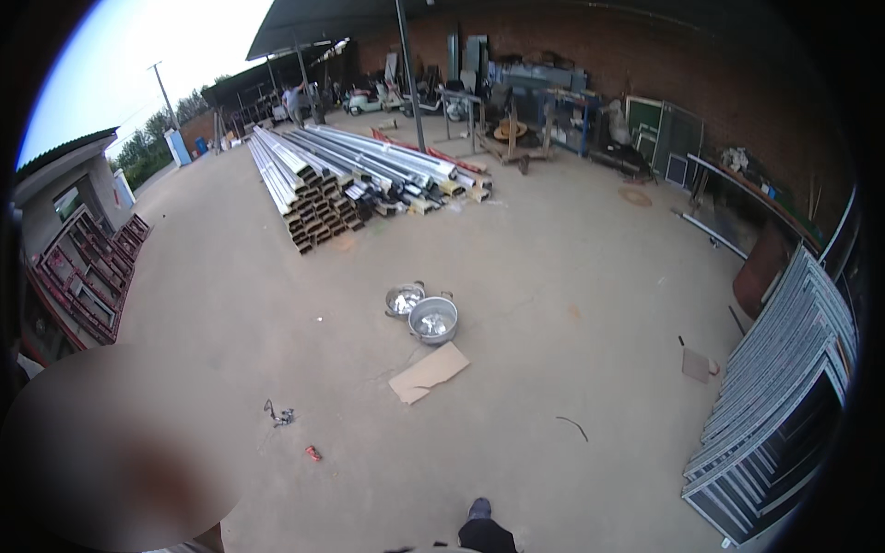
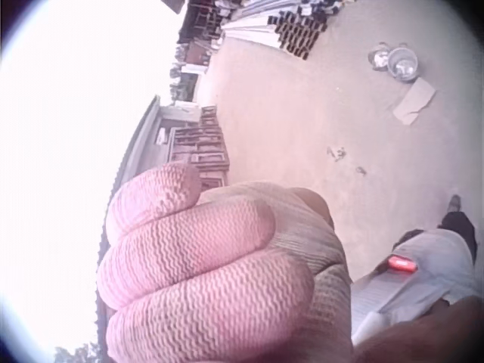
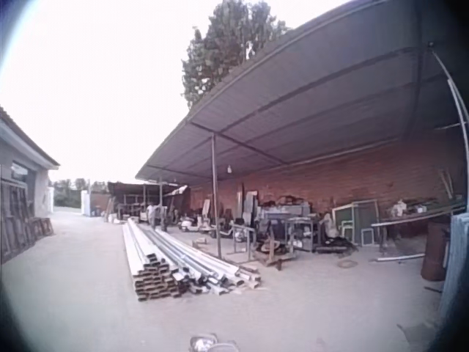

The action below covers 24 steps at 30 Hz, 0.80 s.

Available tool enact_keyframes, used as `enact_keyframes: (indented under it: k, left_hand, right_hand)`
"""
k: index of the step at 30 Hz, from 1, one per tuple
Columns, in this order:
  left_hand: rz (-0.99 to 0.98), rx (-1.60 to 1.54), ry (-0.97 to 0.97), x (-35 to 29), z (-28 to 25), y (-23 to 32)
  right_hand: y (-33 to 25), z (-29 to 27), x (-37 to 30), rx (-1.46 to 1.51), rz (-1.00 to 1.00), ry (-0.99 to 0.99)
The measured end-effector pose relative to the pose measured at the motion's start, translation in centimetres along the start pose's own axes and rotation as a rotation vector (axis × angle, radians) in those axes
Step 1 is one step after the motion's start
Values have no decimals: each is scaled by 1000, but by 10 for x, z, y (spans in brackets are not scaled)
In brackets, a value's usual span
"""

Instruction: The person cuts a long dark metal profile using a miter saw, then removes a protective film from the cut piece. They place the cut profile onto a window frame assembly and later walk to a storage area to select another profile.

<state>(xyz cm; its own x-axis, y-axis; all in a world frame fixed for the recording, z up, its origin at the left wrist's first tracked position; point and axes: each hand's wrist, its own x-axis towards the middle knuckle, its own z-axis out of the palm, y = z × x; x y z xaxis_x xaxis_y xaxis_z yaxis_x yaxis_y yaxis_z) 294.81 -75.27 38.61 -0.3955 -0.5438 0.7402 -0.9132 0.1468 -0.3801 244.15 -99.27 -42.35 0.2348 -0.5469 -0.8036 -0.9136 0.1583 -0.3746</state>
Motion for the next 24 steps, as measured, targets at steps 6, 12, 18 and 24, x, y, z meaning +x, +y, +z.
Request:
enact_keyframes:
  k: [6, 12, 18, 24]
  left_hand:
    - [-58, 20, -33, 19, 100, -105]
    - [-50, 28, -23, 13, 201, -211]
    - [-74, 42, 36, 10, 313, -354]
    - [-383, -42, 351, -1, 475, -496]
  right_hand:
    - [-314, -165, 94, -103, -211, 321]
    - [-553, -220, 130, 475, -376, 209]
    - [-541, -213, 246, 45, -422, 316]
    - [-395, -229, 335, -362, -152, 113]
